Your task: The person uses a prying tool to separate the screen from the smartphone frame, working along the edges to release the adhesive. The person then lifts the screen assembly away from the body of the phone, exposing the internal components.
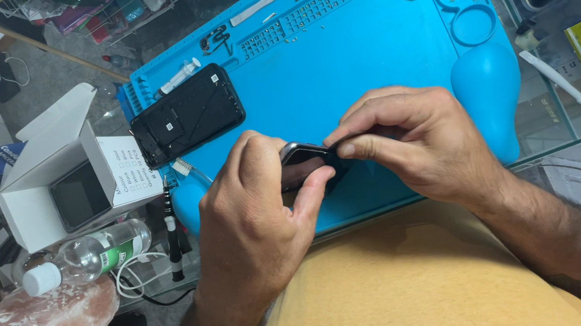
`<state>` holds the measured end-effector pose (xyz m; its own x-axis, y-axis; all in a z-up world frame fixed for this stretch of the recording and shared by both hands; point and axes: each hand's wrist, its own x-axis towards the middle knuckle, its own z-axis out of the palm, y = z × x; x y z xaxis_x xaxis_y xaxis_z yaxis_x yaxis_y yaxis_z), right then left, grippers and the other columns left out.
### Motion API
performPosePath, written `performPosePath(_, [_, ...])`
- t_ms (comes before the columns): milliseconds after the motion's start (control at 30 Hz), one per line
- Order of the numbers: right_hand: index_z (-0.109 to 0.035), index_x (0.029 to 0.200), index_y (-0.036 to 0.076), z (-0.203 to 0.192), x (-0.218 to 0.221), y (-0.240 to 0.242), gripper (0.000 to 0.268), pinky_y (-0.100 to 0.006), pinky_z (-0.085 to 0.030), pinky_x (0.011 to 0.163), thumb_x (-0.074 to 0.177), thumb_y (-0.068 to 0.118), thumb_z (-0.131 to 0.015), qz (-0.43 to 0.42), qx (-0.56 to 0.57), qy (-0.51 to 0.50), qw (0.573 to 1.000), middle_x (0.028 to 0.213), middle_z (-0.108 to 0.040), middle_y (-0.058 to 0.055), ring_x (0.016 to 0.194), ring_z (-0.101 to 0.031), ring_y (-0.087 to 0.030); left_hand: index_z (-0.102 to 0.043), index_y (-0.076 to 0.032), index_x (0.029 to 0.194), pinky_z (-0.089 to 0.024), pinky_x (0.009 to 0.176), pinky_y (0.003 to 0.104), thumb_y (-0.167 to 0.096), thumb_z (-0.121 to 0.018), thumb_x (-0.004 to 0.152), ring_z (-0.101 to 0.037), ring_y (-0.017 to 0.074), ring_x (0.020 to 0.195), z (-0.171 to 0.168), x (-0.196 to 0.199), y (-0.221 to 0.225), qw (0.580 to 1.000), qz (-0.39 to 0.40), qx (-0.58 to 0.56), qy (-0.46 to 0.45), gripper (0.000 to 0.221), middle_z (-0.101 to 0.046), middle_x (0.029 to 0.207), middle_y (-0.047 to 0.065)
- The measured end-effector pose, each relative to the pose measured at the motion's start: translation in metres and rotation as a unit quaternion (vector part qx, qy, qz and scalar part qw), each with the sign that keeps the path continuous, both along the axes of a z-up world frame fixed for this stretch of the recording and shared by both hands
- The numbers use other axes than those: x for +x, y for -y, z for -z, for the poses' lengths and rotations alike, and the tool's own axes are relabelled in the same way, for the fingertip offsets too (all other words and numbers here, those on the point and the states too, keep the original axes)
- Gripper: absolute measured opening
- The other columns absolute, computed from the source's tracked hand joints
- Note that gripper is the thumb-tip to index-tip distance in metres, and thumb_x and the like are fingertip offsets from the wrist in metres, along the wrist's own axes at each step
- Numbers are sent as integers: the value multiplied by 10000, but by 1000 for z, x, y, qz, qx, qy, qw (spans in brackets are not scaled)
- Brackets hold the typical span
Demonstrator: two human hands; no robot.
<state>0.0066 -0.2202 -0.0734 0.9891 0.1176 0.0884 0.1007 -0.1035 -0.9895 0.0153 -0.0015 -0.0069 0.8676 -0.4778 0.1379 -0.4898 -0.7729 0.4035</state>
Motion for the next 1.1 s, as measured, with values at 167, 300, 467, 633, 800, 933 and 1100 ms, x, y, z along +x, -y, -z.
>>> performPosePath(167, [-857, 1013, 98, -1, 0, 1, 42, -232, -579, 758, 978, 120, -851, 17, -44, 33, 998, 967, -849, -41, 858, -764, -113, -552, -45, 1089, -537, 733, 469, -269, -960, 956, -629, 354, 878, 0, -2, 3, 1000, 12, 8, 12, 483, -573, 996, 98])
performPosePath(300, [-836, 976, 70, 5, -4, -4, 33, -270, -615, 816, 963, 49, -858, 49, -33, 78, 995, 963, -845, -81, 887, -802, -165, -538, -48, 1058, -533, 731, 473, -221, -952, 960, -627, 364, 872, -2, -5, 5, 1000, 19, 8, 18, 459, -568, 986, 103])
performPosePath(467, [-820, 939, 79, 5, -5, -8, 46, -284, -592, 800, 963, 56, -852, 62, -32, 86, 994, 932, -838, -70, 853, -795, -164, -540, -51, 1054, -537, 739, 465, -189, -941, 967, -634, 370, 871, -7, -8, 8, 1000, 21, 4, 20, 433, -566, 981, 109])
performPosePath(633, [-804, 926, 74, 3, -6, -10, 67, -290, -595, 794, 964, 39, -846, 72, -22, 92, 993, 918, -832, -77, 845, -796, -171, -535, -56, 1050, -535, 731, 457, -206, -933, 975, -625, 362, 864, -6, -10, 8, 1000, 19, 9, 18, 432, -563, 980, 104])
performPosePath(800, [-802, 917, 67, -5, -6, -11, 68, -285, -599, 786, 955, 32, -847, 76, -17, 99, 992, 913, -832, -80, 834, -796, -172, -552, -68, 1047, -545, 741, 450, -229, -879, 1031, -641, 343, 856, -7, -13, 11, 999, 19, 15, 40, 365, -570, 967, 93])
performPosePath(933, [-804, 932, 65, -6, -7, -12, 71, -282, -611, 781, 955, 11, -843, 75, -13, 105, 992, 918, -832, -82, 844, -799, -176, -542, -67, 1035, -540, 706, 461, -219, -895, 1023, -631, 348, 826, -6, -13, 11, 999, 18, 16, 44, 384, -561, 951, 98])
performPosePath(1100, [-800, 924, 64, -10, -6, -14, 67, -288, -612, 780, 951, 26, -849, 76, -12, 116, 990, 910, -828, -90, 830, -800, -188, -549, -84, 1051, -552, 741, 469, -224, -892, 1010, -651, 354, 848, -4, -15, 10, 999, 9, 23, 40, 372, -574, 965, 96])
